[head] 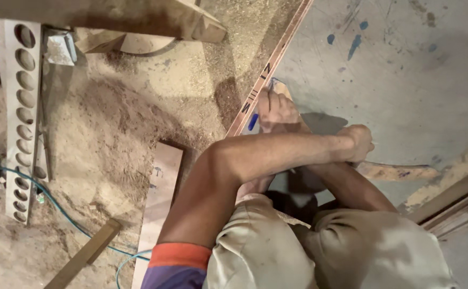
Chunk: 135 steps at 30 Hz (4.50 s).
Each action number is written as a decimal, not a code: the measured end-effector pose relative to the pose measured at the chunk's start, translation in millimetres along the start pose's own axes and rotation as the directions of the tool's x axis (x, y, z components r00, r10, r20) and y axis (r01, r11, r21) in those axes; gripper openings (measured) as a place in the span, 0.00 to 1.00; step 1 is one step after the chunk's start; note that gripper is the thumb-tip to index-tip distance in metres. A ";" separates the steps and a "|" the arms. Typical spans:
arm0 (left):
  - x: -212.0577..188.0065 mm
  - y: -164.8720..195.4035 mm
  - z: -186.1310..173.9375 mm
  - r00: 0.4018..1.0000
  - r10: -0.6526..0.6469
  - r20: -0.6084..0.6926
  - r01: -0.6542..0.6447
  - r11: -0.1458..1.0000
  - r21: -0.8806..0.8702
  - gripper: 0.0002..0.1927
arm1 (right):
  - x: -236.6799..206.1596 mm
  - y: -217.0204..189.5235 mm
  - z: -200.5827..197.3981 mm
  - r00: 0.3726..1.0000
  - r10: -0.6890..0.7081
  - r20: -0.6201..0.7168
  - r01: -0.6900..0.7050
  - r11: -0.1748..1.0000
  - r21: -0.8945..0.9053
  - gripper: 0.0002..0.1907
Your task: The person kneels on the floor and holds a curved wooden template strip against a flat board, repositioning and aligning it repeatedly while tracing along its edge with a pen to mark a curved line on the board.
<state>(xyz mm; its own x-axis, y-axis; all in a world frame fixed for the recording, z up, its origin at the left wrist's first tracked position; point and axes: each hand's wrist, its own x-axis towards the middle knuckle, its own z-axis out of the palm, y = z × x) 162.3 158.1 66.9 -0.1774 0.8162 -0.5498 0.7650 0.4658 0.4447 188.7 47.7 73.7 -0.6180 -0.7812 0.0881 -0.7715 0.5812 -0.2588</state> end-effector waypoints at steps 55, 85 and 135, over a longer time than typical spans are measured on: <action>11.2 41.7 -41.1 0.966 0.161 0.205 -0.225 0.911 0.346 0.51 | -472.0 178.9 -103.3 0.262 0.875 -0.407 -0.572 0.481 0.664 0.06; -104.2 119.3 123.7 0.199 -0.836 -0.511 0.707 0.484 -0.516 0.20 | -697.9 -2.0 -57.5 -0.415 0.790 -0.451 -0.907 -0.324 0.268 0.17; -183.9 169.7 245.8 0.203 -0.934 -0.294 0.725 0.345 -0.597 0.18 | -373.8 -11.0 -135.4 0.366 0.921 -0.131 -0.883 0.300 -0.361 0.20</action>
<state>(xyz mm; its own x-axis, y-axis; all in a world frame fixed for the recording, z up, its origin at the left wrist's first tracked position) 476.9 3.0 69.7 -0.9326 -0.1692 -0.3188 -0.2339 0.9560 0.1769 407.7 364.2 173.9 -0.9569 0.2793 -0.0799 0.2602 0.9463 0.1917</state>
